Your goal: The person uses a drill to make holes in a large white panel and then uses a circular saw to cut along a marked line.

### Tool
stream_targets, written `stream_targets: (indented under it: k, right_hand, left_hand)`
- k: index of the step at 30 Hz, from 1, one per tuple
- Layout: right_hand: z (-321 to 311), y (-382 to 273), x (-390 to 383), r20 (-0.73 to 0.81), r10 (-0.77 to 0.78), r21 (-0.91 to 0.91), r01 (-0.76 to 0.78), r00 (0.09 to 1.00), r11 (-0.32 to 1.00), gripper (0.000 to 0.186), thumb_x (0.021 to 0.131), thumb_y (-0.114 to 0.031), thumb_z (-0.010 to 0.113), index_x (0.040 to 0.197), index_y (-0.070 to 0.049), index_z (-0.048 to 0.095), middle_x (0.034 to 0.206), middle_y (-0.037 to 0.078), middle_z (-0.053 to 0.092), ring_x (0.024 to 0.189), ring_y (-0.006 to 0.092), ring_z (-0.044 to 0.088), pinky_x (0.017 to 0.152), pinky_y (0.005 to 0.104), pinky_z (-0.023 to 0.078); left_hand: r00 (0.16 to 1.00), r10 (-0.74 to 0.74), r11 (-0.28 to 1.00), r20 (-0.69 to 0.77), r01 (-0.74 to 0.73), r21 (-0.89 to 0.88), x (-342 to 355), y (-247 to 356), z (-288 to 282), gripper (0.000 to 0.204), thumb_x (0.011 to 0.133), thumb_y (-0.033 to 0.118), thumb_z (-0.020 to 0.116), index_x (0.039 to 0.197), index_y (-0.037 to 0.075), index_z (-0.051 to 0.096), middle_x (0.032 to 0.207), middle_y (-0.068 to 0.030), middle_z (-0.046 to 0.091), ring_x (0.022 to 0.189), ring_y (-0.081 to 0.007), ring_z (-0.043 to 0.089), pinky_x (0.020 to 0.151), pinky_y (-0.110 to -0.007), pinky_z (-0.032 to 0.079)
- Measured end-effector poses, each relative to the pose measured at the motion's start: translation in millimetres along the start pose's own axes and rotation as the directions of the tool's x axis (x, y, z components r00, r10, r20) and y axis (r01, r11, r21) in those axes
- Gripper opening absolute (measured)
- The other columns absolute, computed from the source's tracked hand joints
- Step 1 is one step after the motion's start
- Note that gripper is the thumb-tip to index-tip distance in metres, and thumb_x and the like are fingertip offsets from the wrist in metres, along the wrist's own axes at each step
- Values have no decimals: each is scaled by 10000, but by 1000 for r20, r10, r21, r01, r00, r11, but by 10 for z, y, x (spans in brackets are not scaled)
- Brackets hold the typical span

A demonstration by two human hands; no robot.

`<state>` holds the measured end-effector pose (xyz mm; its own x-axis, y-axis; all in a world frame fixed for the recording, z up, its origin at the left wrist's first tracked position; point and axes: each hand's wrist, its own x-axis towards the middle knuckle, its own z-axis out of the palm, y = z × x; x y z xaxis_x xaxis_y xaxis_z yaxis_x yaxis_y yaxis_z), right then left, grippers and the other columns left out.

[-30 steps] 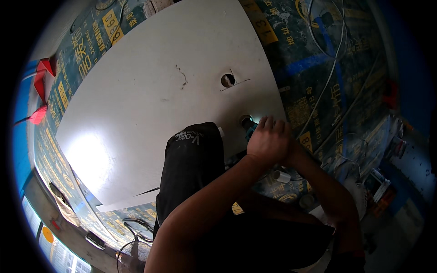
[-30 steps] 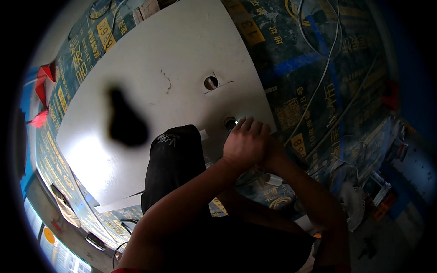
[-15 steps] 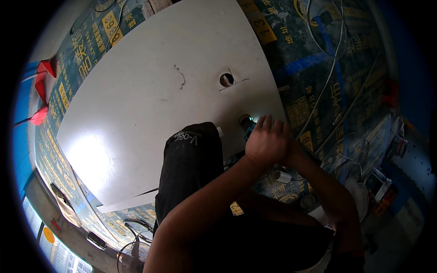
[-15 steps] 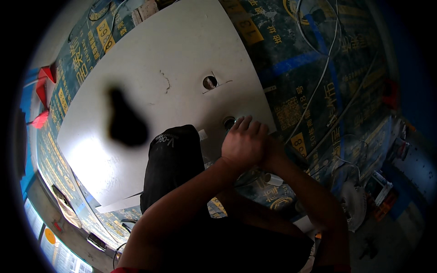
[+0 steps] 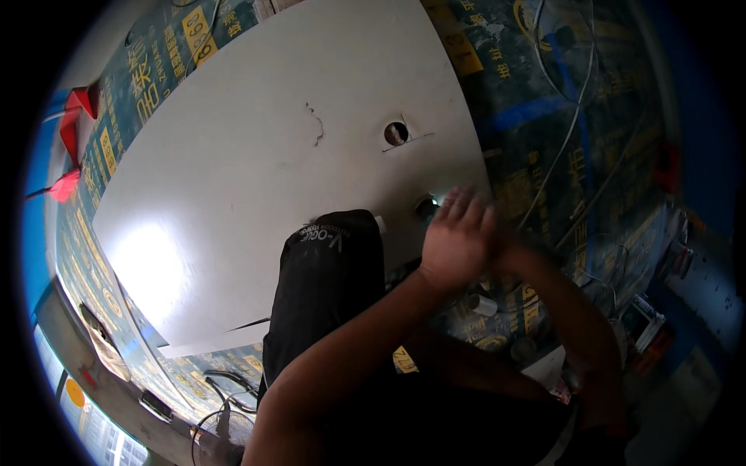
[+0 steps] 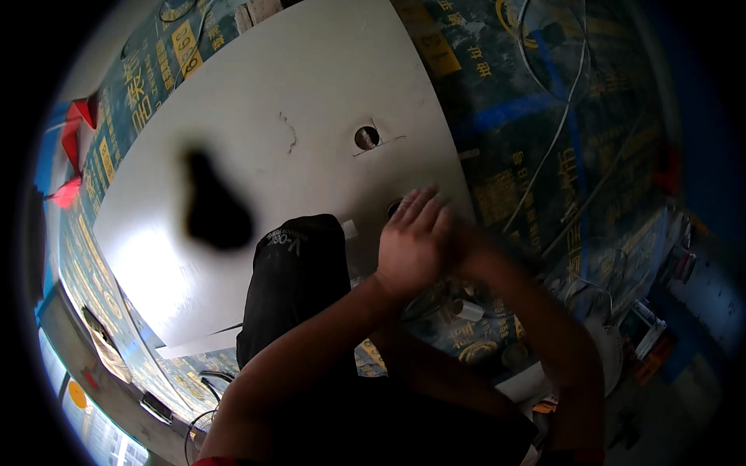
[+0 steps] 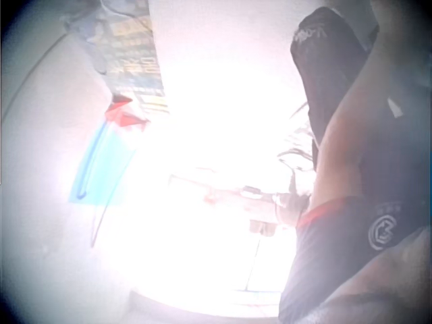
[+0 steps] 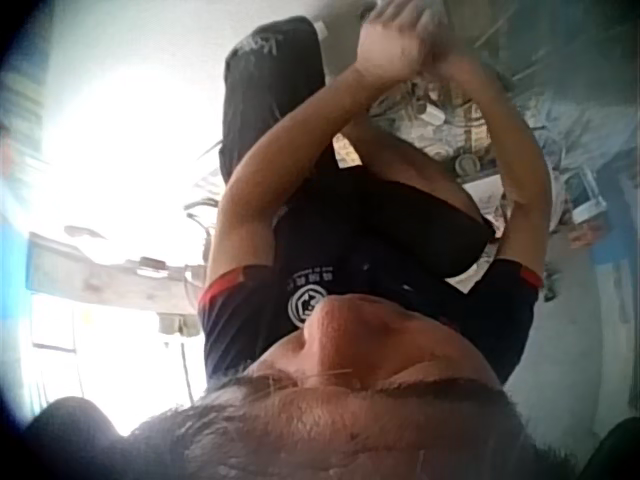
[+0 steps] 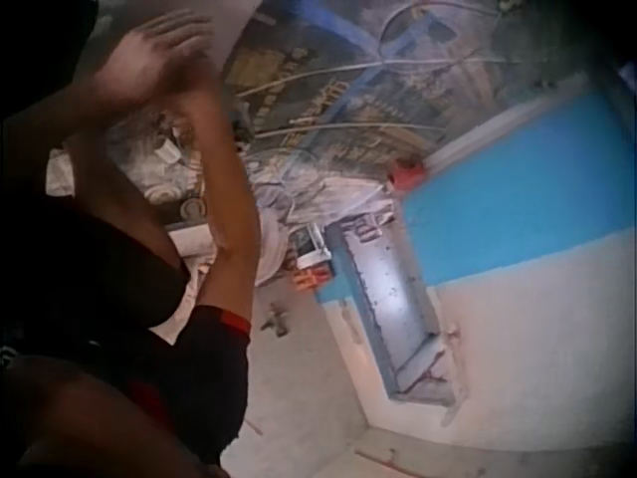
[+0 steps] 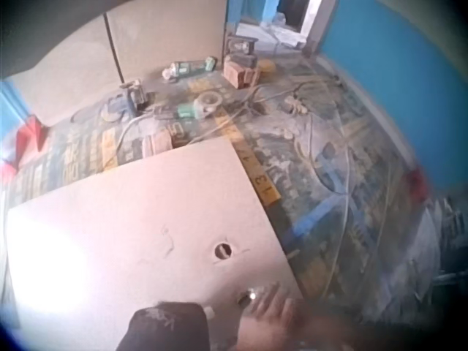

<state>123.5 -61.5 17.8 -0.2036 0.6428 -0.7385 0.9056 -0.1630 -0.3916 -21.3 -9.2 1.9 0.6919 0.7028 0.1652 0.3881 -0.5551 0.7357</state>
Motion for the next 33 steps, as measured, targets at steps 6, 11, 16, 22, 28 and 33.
stream_targets:
  k: [6,11,16,22,28,33]
  right_hand:
    - [-294,97,-568,132,247,456,-280,960,844,581,759,-227,784,1266,-47,564,1227,206,632,1106,317,640,930,422,505]
    - [385,426,-1133,-20,554,542,-457,832,705,622,734,-231,805,1266,-20,560,1094,179,677,1007,287,674,871,412,528]
    - [950,463,-1279,182,605,978,-209,775,-27,655,710,-80,784,1301,-25,509,1054,90,632,887,216,656,803,377,562]
    - [1365,168,-1248,-15,591,899,270,807,-345,567,687,116,744,1215,-35,600,1049,86,666,889,218,679,737,359,589]
    - [1599,304,-1232,-358,294,762,459,887,-456,381,777,-21,766,1123,-57,611,796,28,602,612,98,526,480,233,344]
    - [1914,616,-1372,-300,40,669,240,953,-703,326,963,-310,586,1119,-24,583,648,-14,453,484,75,365,442,240,270]
  left_hand:
    - [941,336,932,21,-330,-148,-313,350,-664,296,766,122,652,1040,10,660,1226,-186,634,1245,-348,572,1071,-490,442]
    - [954,287,940,87,-263,-216,-663,244,-1076,230,783,78,639,1001,18,683,1177,-176,643,1187,-355,601,1008,-472,498]
    - [981,143,979,130,-121,-164,-598,94,-1372,179,773,-32,648,950,-4,644,1021,-198,682,989,-361,680,881,-450,562]
    - [990,98,993,98,-90,-80,-242,-34,-1368,237,746,-88,659,964,-4,621,908,-158,680,855,-346,688,756,-391,564]
    - [982,-41,972,182,82,-220,-99,23,-1299,191,781,-85,654,956,-13,629,843,-168,674,774,-321,680,694,-374,547]
    - [956,-127,957,265,188,-221,-123,61,-1304,183,779,-82,653,947,-11,641,841,-167,672,756,-319,667,673,-374,530]
